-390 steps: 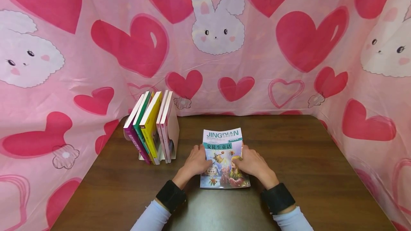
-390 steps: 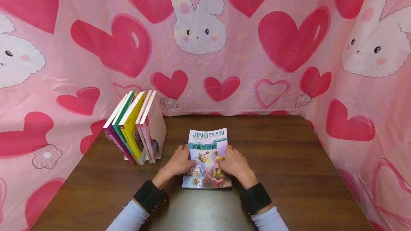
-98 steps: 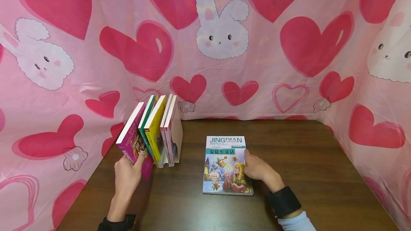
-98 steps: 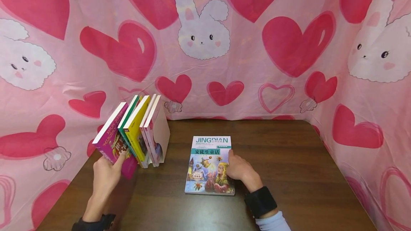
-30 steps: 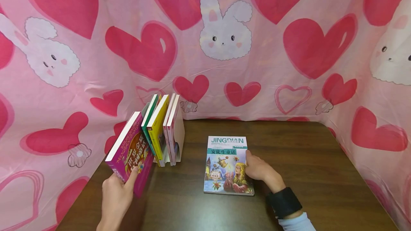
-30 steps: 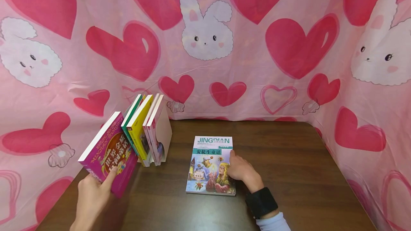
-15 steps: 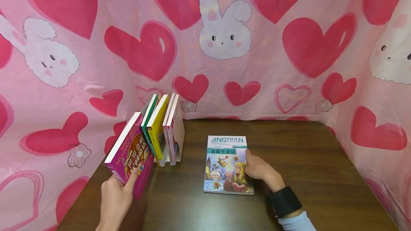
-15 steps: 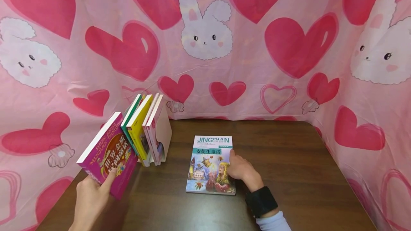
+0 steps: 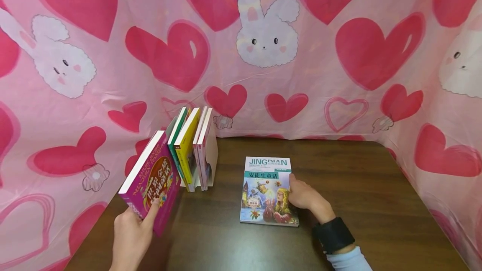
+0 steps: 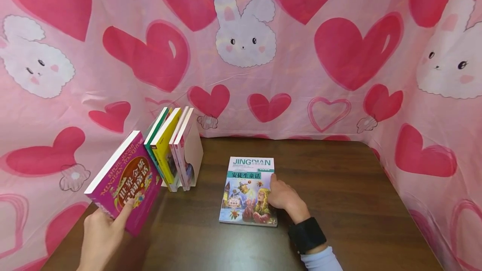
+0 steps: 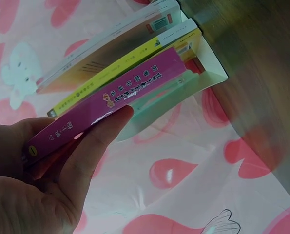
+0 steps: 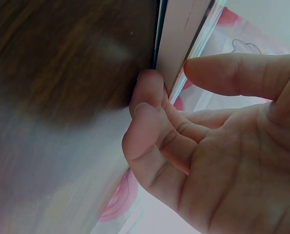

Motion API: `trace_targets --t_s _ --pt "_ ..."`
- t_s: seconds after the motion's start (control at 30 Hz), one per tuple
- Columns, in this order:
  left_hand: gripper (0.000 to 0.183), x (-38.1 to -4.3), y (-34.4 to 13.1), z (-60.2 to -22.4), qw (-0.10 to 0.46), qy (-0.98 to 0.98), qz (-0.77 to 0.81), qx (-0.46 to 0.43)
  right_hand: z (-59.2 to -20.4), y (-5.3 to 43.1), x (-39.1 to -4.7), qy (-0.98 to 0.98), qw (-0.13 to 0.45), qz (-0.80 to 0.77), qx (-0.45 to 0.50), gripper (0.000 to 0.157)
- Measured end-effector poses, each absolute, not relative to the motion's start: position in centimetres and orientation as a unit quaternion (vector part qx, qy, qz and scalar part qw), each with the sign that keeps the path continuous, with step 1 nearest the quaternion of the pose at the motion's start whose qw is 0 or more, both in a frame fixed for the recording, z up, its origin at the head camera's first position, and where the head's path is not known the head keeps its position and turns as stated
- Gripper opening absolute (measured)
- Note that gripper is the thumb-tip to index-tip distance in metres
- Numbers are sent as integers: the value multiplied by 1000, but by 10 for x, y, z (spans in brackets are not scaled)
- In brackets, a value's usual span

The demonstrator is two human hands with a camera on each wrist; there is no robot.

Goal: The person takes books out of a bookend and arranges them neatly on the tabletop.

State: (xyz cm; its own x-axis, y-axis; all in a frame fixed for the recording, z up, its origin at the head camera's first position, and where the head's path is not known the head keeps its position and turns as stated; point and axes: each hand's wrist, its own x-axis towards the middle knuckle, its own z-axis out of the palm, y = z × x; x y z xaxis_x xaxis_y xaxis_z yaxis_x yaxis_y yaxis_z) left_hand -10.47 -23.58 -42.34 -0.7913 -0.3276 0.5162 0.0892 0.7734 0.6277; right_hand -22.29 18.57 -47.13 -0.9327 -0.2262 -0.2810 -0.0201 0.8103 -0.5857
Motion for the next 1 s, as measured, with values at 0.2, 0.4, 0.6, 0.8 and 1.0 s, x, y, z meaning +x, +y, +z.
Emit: trace_targets --t_s 0.2,0.4,0.6,0.8,1.0 --pt "23 -99 -236 -420 321 -888 -323 57 -471 186 -224 936 171 -301 -65 77" --pt "23 -94 -235 -418 331 -889 -314 46 -471 186 -224 937 170 -299 -67 77" --pt "24 -89 -233 -418 330 -891 -310 42 -471 186 -223 936 172 -300 -65 77" --pt "23 -86 -232 -418 335 -891 -305 29 -471 186 -223 934 176 -304 -60 79" --pt "21 -85 -228 -417 337 -890 -307 17 -471 186 -223 934 175 -306 -62 79"
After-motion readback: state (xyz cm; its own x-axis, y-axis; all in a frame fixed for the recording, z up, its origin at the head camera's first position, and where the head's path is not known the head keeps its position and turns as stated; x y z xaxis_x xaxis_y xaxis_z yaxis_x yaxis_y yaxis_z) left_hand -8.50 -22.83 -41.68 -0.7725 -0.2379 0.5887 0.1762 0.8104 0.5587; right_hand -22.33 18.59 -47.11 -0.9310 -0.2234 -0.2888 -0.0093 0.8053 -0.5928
